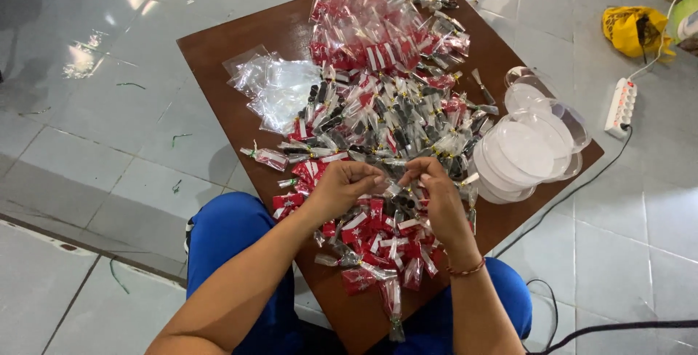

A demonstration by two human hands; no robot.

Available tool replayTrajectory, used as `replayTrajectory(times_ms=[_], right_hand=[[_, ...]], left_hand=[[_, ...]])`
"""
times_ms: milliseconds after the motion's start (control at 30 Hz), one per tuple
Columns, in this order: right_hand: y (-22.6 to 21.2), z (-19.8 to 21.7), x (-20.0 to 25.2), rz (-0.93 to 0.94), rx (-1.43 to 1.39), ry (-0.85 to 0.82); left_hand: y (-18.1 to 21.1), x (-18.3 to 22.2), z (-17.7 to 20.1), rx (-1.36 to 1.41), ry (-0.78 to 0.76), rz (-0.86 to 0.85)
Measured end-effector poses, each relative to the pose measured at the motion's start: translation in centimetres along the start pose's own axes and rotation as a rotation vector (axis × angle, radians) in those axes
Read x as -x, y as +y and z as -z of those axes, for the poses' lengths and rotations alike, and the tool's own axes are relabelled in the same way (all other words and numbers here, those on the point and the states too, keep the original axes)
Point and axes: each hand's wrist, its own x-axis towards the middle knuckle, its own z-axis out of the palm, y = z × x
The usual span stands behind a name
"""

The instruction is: The person picks up small individual red and white items from a pile, places them inside transparent plastic bags, and sets the bags aside on the table.

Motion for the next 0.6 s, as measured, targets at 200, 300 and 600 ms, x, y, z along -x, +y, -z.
replayTrajectory(times_ms=[200,300,600], right_hand=[[0.4,0.3,0.3,0.281,-0.219,0.035],[0.4,0.1,0.2,0.325,-0.152,0.111],[2.1,-0.2,-0.5,0.405,-0.328,0.306]], left_hand=[[0.0,0.0,-0.5,-0.026,-0.018,-0.015],[0.0,0.0,-0.7,-0.042,-0.012,-0.019],[1.5,0.3,-0.7,0.001,0.066,-0.042]])
